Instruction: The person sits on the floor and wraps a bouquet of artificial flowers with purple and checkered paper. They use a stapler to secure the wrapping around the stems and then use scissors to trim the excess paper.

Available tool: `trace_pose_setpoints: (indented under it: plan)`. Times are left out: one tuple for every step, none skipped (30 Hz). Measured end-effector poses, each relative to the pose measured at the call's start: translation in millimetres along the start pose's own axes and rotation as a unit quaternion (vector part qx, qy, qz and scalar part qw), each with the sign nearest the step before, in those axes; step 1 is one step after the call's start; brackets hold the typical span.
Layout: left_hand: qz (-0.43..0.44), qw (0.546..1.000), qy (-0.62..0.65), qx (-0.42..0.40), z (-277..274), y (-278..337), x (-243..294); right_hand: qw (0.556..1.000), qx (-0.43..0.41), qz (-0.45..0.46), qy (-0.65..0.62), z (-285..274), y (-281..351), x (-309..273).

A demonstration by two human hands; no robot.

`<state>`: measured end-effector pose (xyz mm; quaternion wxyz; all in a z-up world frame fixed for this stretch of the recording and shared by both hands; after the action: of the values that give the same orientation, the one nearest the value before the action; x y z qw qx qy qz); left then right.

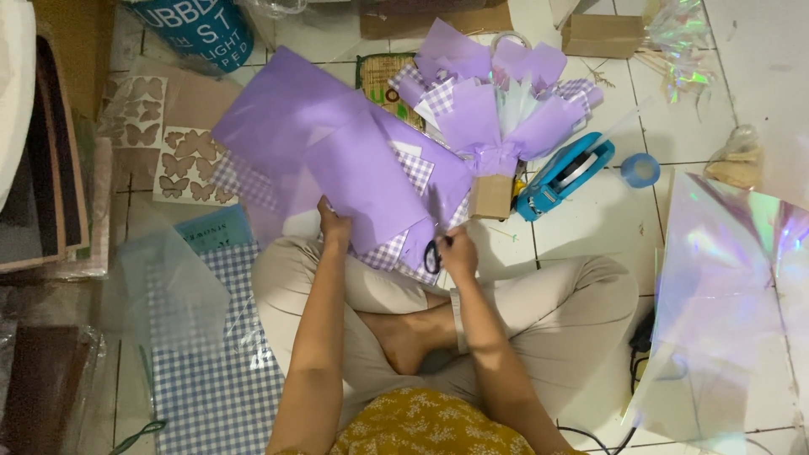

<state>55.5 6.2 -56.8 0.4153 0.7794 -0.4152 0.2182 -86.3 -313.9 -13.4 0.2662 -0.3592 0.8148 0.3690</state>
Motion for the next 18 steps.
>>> trace_pose_setpoints:
  plan:
    - [-0.002,1.0,0.0,0.0,-3,2,0,1.0,-0.001,0.0,0.001,-9,6,-9]
    - [0.012,1.0,0.012,-0.022,-1,4,4,0.998,0.048,-0.025,-0.023,-25,12,-23]
    - [0.026,0.998,0.025,-0.044,1,6,9,0.993,0.097,-0.05,-0.046,-43,18,-36]
    - [0.026,0.998,0.025,-0.044,-5,19,18,0.993,0.096,-0.05,-0.046,-43,14,-34]
    - [0.038,0.998,0.009,-0.058,-9,33,29,0.989,0.117,-0.068,-0.055,-47,11,-34]
    - [0.051,0.996,-0.005,-0.072,-13,46,40,0.985,0.137,-0.087,-0.064,-50,8,-35]
    - [0.052,0.996,-0.004,-0.072,-15,50,46,0.985,0.138,-0.088,-0.064,-50,7,-37]
    - [0.058,0.995,-0.022,-0.084,-17,56,51,0.986,0.131,-0.086,-0.061,-48,7,-38]
    - [0.064,0.993,-0.04,-0.096,-18,62,56,0.987,0.125,-0.085,-0.058,-46,7,-39]
    - [0.062,0.993,-0.04,-0.096,-15,58,53,0.987,0.124,-0.085,-0.057,-45,11,-46]
    - [0.067,0.992,-0.046,-0.097,-13,53,50,0.991,0.118,-0.062,-0.032,-44,14,-51]
    - [0.071,0.991,-0.052,-0.1,-9,49,47,0.993,0.114,-0.039,-0.007,-44,18,-54]
    - [0.07,0.991,-0.052,-0.101,-3,42,38,0.993,0.113,-0.038,-0.006,-35,11,-45]
    - [0.083,0.99,-0.06,-0.099,2,34,32,0.977,0.158,-0.137,0.05,-32,7,-50]
    - [0.096,0.988,-0.067,-0.097,8,26,25,0.945,0.202,-0.234,0.104,-26,5,-56]
    - [0.094,0.989,-0.067,-0.096,1,35,36,0.946,0.2,-0.234,0.105,-23,7,-59]
    - [0.107,0.986,-0.075,-0.099,-6,45,48,0.929,0.198,-0.293,0.111,-18,13,-70]
    - [0.12,0.984,-0.083,-0.102,-11,54,61,0.908,0.196,-0.352,0.117,-13,19,-80]
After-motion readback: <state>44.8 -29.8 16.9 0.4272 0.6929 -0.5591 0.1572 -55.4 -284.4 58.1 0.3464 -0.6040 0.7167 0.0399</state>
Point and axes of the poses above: each hand's wrist, its own y-axis away from the middle knuckle, its own z-axis out of the palm, x = y × z, the point moved 7 cm from there along -y, towards the middle knuckle, and after that the axes turned 10 degrees about -y, right-handed, at the moved point
